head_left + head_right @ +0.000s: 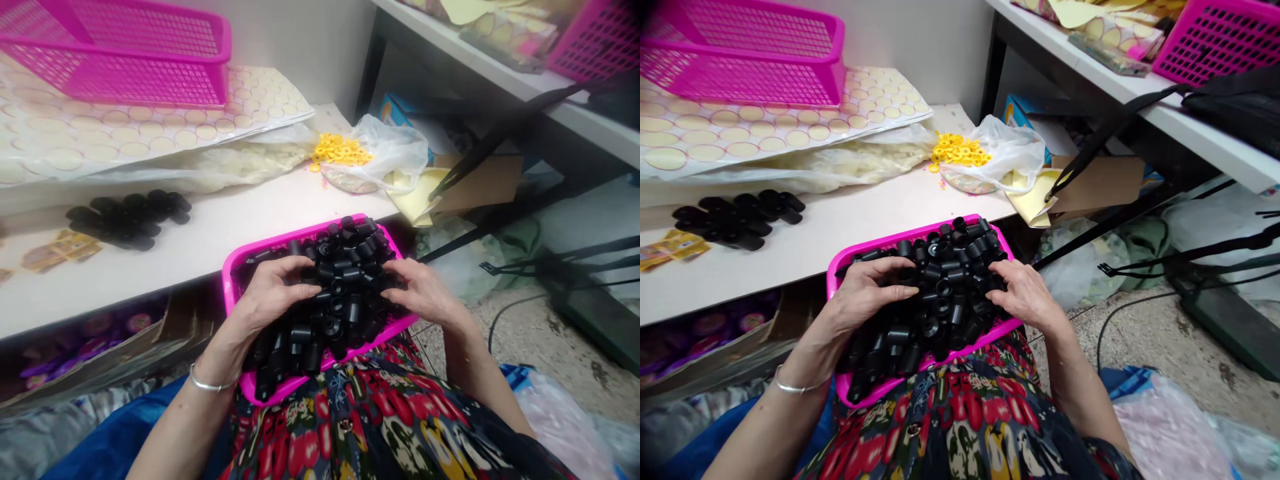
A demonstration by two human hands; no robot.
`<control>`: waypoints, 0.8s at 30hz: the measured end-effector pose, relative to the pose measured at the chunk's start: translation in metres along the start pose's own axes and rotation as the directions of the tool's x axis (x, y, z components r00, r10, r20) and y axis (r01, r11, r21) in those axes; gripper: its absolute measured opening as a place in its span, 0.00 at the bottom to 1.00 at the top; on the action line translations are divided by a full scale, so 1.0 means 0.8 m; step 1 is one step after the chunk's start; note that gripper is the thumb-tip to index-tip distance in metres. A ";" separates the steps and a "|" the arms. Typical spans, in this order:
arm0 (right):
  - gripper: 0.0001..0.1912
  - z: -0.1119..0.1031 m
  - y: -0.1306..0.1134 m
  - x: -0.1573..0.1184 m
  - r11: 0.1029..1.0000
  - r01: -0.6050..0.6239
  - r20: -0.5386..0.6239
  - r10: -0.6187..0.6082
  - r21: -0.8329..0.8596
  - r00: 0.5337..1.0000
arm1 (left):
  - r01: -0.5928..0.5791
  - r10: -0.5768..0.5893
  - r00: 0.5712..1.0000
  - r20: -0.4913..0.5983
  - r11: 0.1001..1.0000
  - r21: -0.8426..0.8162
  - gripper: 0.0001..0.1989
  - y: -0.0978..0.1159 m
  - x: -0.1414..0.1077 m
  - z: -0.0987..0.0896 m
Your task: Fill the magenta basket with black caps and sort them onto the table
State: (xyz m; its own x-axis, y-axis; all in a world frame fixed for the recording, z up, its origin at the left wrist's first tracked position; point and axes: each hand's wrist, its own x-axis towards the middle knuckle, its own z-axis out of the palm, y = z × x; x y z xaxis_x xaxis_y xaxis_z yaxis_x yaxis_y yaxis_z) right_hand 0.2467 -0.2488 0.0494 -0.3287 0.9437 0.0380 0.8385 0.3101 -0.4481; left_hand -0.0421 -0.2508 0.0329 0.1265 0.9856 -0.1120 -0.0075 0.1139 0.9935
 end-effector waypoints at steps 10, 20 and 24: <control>0.26 0.014 -0.067 0.012 0.817 0.285 -0.166 -0.233 0.502 0.958 | 0.206 -0.117 0.975 0.188 0.787 -0.581 0.20 0.018 0.000 0.021; 0.26 0.029 -0.092 0.024 0.860 0.365 -0.259 -0.284 0.357 0.923 | 0.107 -0.078 0.994 0.074 0.786 -0.609 0.17 0.013 0.000 0.027; 0.25 0.031 -0.090 0.023 0.879 0.367 -0.268 -0.290 0.305 0.919 | -0.016 0.011 1.000 -0.012 0.841 -0.541 0.17 0.011 0.000 0.029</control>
State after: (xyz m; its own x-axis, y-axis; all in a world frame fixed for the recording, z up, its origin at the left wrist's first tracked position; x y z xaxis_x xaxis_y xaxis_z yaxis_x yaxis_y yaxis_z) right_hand 0.1694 -0.2568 0.0605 -0.4288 0.8077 0.4046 0.4835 0.5835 -0.6525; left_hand -0.0190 -0.2526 0.0418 0.1142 0.9882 -0.1016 -0.5454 0.1478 0.8250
